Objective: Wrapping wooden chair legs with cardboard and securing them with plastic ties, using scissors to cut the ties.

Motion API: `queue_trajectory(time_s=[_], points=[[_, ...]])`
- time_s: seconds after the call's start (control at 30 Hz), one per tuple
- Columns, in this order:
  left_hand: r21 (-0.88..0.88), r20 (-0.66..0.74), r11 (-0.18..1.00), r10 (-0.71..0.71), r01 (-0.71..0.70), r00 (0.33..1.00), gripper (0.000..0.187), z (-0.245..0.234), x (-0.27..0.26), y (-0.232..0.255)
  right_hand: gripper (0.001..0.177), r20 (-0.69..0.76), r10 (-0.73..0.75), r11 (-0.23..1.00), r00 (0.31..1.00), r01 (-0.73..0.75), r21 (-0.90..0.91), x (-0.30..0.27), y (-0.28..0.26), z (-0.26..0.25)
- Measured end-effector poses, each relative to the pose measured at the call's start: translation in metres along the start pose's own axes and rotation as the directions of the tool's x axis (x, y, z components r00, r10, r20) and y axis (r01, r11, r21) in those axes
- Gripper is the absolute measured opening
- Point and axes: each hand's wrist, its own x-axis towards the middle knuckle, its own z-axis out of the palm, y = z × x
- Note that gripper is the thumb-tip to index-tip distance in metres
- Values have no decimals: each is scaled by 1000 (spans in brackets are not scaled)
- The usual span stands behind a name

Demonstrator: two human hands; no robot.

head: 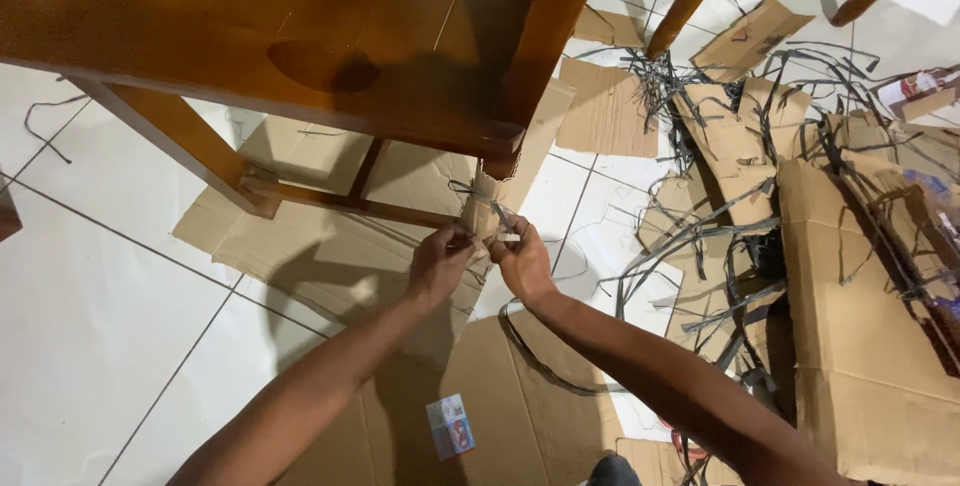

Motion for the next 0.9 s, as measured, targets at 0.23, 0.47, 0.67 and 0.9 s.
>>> queue_trajectory(time_s=[0.23, 0.47, 0.67, 0.9], points=[[-32, 0, 997, 66, -66, 998, 31, 17, 17, -29, 12, 5, -67, 996, 998, 67, 52, 17, 20, -11], [-63, -88, 995, 77, -82, 993, 22, 30, 14, -27, 19, 37, 7, 984, 999, 0, -179, 15, 15, -24], [-179, -89, 980, 70, -85, 994, 17, 31, -8, -1, 15, 117, -17, 989, 993, 34, -143, 3, 4, -25], [-60, -116, 996, 57, -64, 992, 26, 36, 14, -21, 11, 143, -23, 975, 989, 54, -218, -4, 6, -28]])
